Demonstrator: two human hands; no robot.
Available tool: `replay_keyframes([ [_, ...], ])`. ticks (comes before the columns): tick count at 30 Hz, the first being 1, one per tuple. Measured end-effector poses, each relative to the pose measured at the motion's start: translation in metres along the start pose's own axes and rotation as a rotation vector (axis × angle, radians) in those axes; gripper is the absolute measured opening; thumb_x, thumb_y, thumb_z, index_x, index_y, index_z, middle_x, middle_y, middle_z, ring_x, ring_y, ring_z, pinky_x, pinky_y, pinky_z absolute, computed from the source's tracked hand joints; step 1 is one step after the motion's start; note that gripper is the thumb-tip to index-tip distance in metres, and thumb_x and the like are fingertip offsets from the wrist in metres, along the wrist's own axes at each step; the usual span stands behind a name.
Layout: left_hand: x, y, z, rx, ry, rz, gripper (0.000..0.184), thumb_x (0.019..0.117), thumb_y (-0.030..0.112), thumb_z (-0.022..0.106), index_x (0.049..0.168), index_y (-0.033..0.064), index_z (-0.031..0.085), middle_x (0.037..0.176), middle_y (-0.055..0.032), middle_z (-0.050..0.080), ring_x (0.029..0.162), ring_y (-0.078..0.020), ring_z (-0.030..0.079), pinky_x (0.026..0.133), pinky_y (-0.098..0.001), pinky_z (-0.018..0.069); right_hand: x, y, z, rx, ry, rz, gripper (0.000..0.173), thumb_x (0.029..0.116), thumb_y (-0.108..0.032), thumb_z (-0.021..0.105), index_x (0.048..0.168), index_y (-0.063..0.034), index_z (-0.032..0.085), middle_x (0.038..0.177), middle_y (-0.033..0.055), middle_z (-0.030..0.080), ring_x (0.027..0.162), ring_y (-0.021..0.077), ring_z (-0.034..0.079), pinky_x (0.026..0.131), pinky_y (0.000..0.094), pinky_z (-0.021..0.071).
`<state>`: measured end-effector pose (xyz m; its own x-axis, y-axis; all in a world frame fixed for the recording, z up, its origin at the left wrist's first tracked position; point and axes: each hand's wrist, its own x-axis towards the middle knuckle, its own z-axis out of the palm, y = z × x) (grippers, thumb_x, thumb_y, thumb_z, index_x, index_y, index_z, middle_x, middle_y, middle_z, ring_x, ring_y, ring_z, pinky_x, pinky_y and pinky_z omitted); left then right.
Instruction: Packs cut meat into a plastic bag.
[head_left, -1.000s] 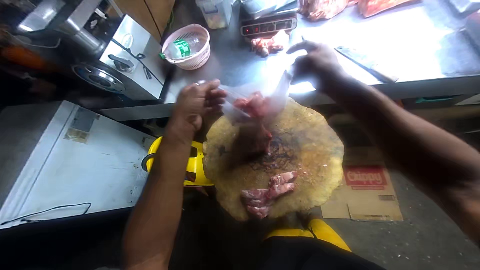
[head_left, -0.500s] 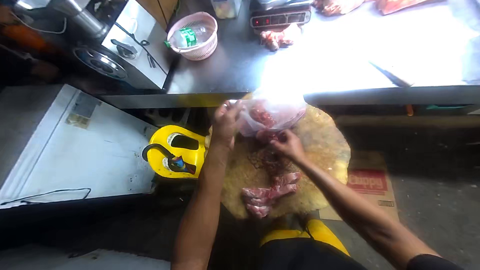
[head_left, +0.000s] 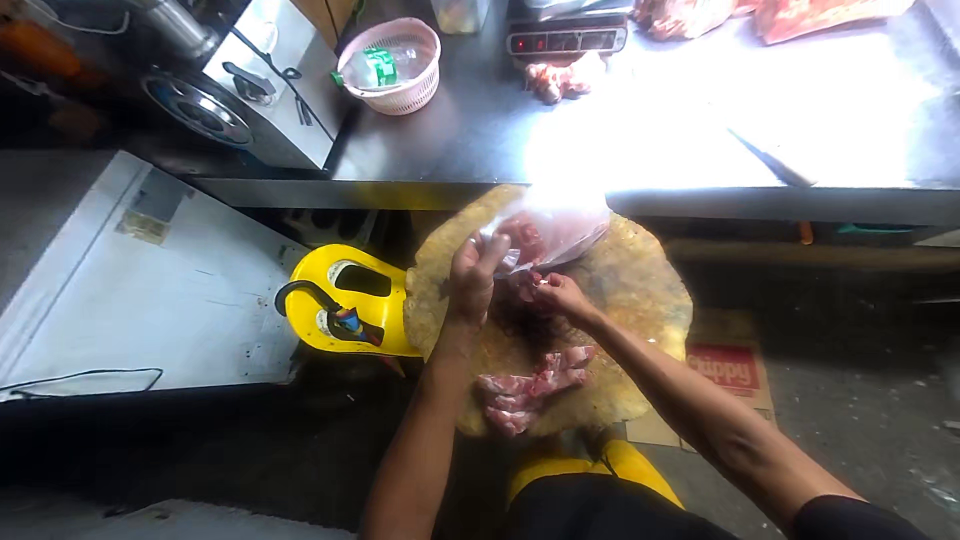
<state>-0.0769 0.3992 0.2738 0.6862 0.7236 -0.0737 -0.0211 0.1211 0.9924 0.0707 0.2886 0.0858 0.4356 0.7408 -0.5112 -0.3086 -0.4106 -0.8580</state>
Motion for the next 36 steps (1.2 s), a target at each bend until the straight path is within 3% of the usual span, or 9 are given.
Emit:
replay_keyframes([
  [6,-0.011,-0.006,-0.011,0.080,-0.022,0.042,0.025,0.1038,0.019,0.055,0.127,0.0107,0.062,0.113,-0.0001,0.071,0.078,-0.0032,0.065,0.066,-0.0190,0.0535,-0.073,-0.060,-0.012,0.316,0.038,-0.006,0.021,0.1075,-0.024,0.046,0.101,-0.0072,0.056,0.073,0.0042,0.065,0.062,0.0146,0.065,0.058,0.0324,0.0581],
  [11,0.002,-0.015,0.007,0.153,-0.051,0.138,0.032,0.0992,0.019,0.061,0.126,0.0024,0.061,0.094,-0.0002,0.069,0.071,-0.0048,0.062,0.063,-0.0233,0.0542,-0.013,-0.120,-0.026,0.241,-0.037,-0.173,0.037,0.1057,-0.027,0.056,0.127,0.0035,0.060,0.103,0.0153,0.073,0.088,0.0238,0.072,0.080,0.0437,0.0621],
  [14,0.019,-0.002,0.004,0.175,-0.021,0.129,0.042,0.1005,0.021,0.059,0.136,-0.0001,0.057,0.106,-0.0045,0.070,0.081,-0.0081,0.065,0.069,-0.0273,0.0570,-0.026,-0.130,-0.033,-0.046,0.120,-0.239,0.039,0.1014,-0.026,0.064,0.129,-0.0006,0.054,0.107,0.0132,0.071,0.087,0.0216,0.074,0.074,0.0391,0.0644],
  [19,0.031,0.009,-0.012,0.100,-0.012,0.131,0.037,0.1006,0.017,0.059,0.133,-0.0011,0.057,0.113,-0.0051,0.070,0.085,-0.0082,0.068,0.068,-0.0242,0.0568,-0.126,-0.019,-0.026,-1.006,-0.238,-0.569,0.076,0.0768,-0.038,0.088,0.145,-0.0194,0.058,0.146,0.0143,0.055,0.128,0.0313,0.059,0.103,0.0550,0.0520],
  [21,0.028,0.002,-0.010,0.106,-0.031,0.131,0.038,0.1000,0.018,0.061,0.133,-0.0008,0.058,0.114,-0.0059,0.070,0.082,-0.0076,0.066,0.064,-0.0227,0.0541,-0.132,0.039,-0.018,-1.259,-0.368,-0.525,0.077,0.0805,-0.046,0.082,0.150,-0.0366,0.050,0.160,0.0177,0.039,0.146,0.0413,0.039,0.113,0.0640,0.0367],
  [23,0.024,-0.003,-0.004,0.095,-0.042,0.141,0.038,0.0996,0.018,0.061,0.133,-0.0009,0.058,0.118,-0.0068,0.071,0.082,-0.0072,0.066,0.063,-0.0220,0.0530,-0.120,0.069,-0.011,-1.325,-0.340,-0.573,0.053,0.0905,-0.041,0.072,0.142,-0.0377,0.058,0.154,0.0174,0.048,0.142,0.0412,0.043,0.112,0.0627,0.0375],
  [28,0.014,0.002,-0.001,0.069,-0.033,0.105,0.042,0.0999,0.021,0.061,0.136,0.0003,0.057,0.125,-0.0070,0.070,0.093,-0.0077,0.068,0.071,-0.0232,0.0558,-0.093,0.068,-0.018,-0.982,-0.098,-0.491,0.055,0.0820,-0.039,0.081,0.129,-0.0145,0.066,0.134,0.0179,0.062,0.121,0.0349,0.062,0.101,0.0557,0.0522],
  [32,0.006,-0.008,-0.004,0.020,-0.020,0.116,0.037,0.0993,0.019,0.060,0.132,0.0006,0.060,0.118,-0.0068,0.070,0.091,-0.0085,0.067,0.073,-0.0246,0.0561,-0.094,0.042,-0.023,-0.252,0.125,-0.476,0.060,0.0760,-0.007,0.076,0.132,-0.0029,0.055,0.113,0.0132,0.070,0.096,0.0213,0.071,0.083,0.0421,0.0619],
  [36,0.002,-0.010,-0.004,-0.015,-0.034,0.098,0.036,0.1003,0.019,0.059,0.132,0.0017,0.060,0.119,-0.0055,0.071,0.093,-0.0063,0.067,0.078,-0.0232,0.0556,-0.097,-0.055,-0.013,-0.082,0.228,-0.811,0.062,0.0795,-0.008,0.079,0.133,0.0000,0.050,0.117,0.0083,0.068,0.105,0.0145,0.069,0.092,0.0376,0.0602],
])
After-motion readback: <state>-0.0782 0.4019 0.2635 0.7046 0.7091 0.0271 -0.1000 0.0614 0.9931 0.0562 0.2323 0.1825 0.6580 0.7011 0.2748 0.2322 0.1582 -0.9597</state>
